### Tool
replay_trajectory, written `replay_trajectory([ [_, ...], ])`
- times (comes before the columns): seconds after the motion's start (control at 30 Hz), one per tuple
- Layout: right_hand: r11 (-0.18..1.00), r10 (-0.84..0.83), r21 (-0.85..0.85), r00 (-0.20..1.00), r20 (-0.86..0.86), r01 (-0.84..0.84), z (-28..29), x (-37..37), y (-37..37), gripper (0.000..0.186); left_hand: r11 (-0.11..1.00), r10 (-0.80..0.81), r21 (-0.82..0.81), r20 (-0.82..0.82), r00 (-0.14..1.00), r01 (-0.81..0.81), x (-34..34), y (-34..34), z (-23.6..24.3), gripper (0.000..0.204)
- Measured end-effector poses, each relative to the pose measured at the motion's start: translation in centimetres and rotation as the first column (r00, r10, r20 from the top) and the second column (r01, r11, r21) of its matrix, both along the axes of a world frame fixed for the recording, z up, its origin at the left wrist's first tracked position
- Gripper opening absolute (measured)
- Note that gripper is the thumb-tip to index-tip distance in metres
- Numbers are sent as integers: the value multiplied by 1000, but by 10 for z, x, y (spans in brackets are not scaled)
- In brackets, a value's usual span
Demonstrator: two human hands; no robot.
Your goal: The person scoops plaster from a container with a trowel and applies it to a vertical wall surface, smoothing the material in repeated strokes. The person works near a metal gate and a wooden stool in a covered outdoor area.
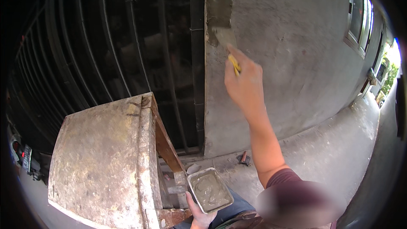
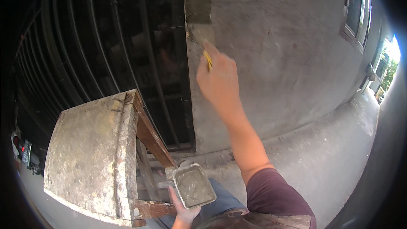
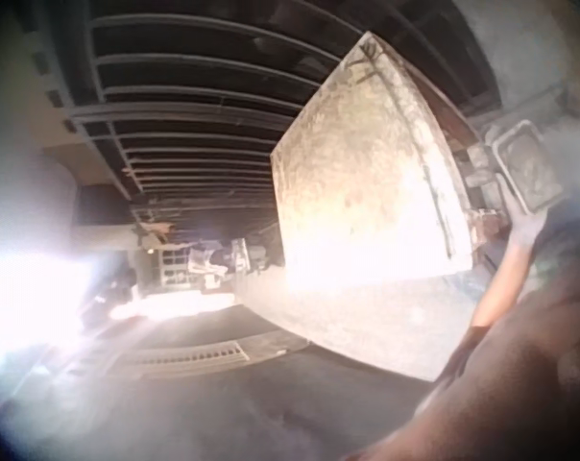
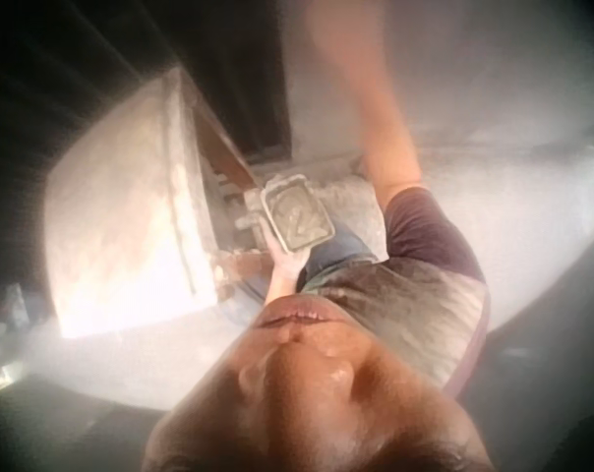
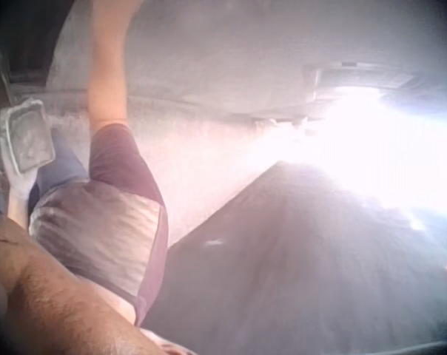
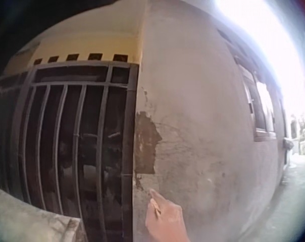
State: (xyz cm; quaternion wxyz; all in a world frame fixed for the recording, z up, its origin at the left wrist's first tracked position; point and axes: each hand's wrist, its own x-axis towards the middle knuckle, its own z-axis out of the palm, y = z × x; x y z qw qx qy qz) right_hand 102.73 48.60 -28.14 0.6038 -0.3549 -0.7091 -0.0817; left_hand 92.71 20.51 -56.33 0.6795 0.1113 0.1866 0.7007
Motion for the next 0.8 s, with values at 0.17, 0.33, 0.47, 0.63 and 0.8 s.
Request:
replay_trajectory([
  [0.17,984,-168,-58,985,-30,166,32,-37,21,44,999,-31,-39,28,999,32,4,-3,-2,97],
  [0.33,957,-251,-129,965,74,259,-2,-41,52,50,998,-25,-65,10,1000,25,0,-5,-13,95],
  [0.47,956,-262,-103,957,124,275,-24,-42,62,55,997,5,-81,10,1000,-4,-4,-3,-15,94],
  [0.63,953,-252,-133,956,153,273,-53,-36,65,56,997,-7,-72,6,1000,8,-5,1,-11,94],
  [0.8,941,-245,-197,957,156,273,-84,-28,51,55,996,-26,-80,4,1000,26,-4,-3,-13,94],
])
